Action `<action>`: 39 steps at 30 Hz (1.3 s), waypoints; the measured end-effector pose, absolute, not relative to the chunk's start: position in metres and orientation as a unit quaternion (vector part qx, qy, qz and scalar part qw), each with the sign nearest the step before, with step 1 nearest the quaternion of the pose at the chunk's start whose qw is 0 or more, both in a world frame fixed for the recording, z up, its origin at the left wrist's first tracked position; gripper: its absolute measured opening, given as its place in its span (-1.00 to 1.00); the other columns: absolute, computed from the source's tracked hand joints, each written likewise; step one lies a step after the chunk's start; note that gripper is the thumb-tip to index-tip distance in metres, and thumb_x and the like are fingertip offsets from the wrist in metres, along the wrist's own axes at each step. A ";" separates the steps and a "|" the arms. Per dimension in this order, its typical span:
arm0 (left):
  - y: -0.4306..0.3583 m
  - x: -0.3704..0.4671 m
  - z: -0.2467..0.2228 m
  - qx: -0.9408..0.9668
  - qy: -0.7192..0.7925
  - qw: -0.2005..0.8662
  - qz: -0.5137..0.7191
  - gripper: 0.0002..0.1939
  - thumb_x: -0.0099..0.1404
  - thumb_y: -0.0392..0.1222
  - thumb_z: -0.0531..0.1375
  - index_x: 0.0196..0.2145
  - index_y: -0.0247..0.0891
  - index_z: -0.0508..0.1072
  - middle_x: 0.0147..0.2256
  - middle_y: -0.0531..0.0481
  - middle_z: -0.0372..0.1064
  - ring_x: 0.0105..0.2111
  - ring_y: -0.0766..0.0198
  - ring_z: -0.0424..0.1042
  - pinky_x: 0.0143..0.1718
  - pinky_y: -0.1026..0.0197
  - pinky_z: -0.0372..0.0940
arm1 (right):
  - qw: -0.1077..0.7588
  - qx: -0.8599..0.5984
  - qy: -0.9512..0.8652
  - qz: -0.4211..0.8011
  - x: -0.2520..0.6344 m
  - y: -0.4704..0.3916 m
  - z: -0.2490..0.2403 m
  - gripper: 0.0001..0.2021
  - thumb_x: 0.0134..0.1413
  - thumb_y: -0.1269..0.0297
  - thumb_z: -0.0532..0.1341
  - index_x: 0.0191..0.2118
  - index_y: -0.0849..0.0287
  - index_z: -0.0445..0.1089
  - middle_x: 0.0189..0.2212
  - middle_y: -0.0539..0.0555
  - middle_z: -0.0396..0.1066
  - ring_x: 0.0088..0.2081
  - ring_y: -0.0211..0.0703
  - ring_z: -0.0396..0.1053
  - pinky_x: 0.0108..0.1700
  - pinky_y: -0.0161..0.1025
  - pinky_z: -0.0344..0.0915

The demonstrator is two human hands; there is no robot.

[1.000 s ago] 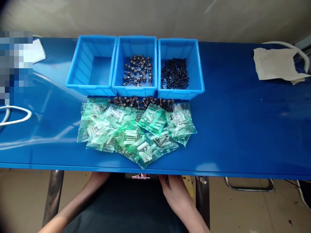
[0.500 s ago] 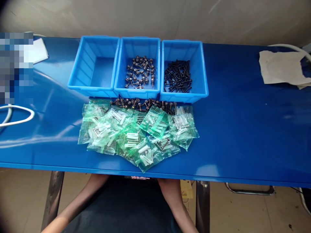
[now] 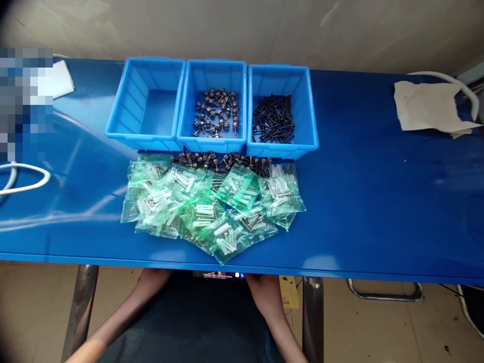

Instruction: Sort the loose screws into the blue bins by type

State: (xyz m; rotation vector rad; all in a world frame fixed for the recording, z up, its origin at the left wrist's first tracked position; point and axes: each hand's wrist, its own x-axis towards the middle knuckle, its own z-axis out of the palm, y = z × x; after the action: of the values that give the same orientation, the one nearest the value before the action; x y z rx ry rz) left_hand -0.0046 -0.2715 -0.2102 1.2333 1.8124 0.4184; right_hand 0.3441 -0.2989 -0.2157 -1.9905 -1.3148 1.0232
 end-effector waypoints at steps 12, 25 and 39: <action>-0.270 0.025 -0.178 0.509 0.683 0.498 0.165 -0.41 0.30 0.36 0.28 -0.01 -0.18 0.63 0.02 -0.26 0.67 0.15 -0.32 0.63 0.32 -0.32 0.50 | 0.303 -0.732 -0.464 0.396 0.312 -0.304 -0.196 -0.38 0.29 -0.44 0.34 -0.06 0.10 0.64 -0.14 0.28 0.70 0.00 0.36 0.68 0.15 0.20 0.62; -0.260 0.020 -0.164 0.472 0.684 0.540 0.137 -0.29 0.23 0.45 0.34 0.09 -0.14 0.58 0.06 -0.29 0.66 0.27 -0.36 0.59 0.39 -0.33 0.46 | 0.308 -0.742 -0.475 0.358 0.302 -0.305 -0.203 -0.44 0.31 -0.36 0.34 0.00 0.07 0.61 0.00 0.28 0.68 0.13 0.39 0.63 0.26 0.28 0.55; -0.259 0.024 -0.169 0.491 0.673 0.535 0.140 -0.31 0.27 0.43 0.34 0.07 -0.19 0.66 0.10 -0.27 0.68 0.21 -0.32 0.63 0.31 -0.27 0.55 | 0.282 -0.737 -0.493 0.366 0.313 -0.308 -0.210 -0.38 0.30 -0.37 0.38 0.14 0.08 0.61 0.03 0.28 0.69 0.16 0.37 0.64 0.22 0.22 0.61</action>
State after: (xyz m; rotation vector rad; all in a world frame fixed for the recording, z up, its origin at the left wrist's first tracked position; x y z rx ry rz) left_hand 0.0237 -0.2594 -0.1694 1.1690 1.6025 0.3345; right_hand 0.3133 -0.3078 -0.2096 -1.9742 -1.3212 0.9813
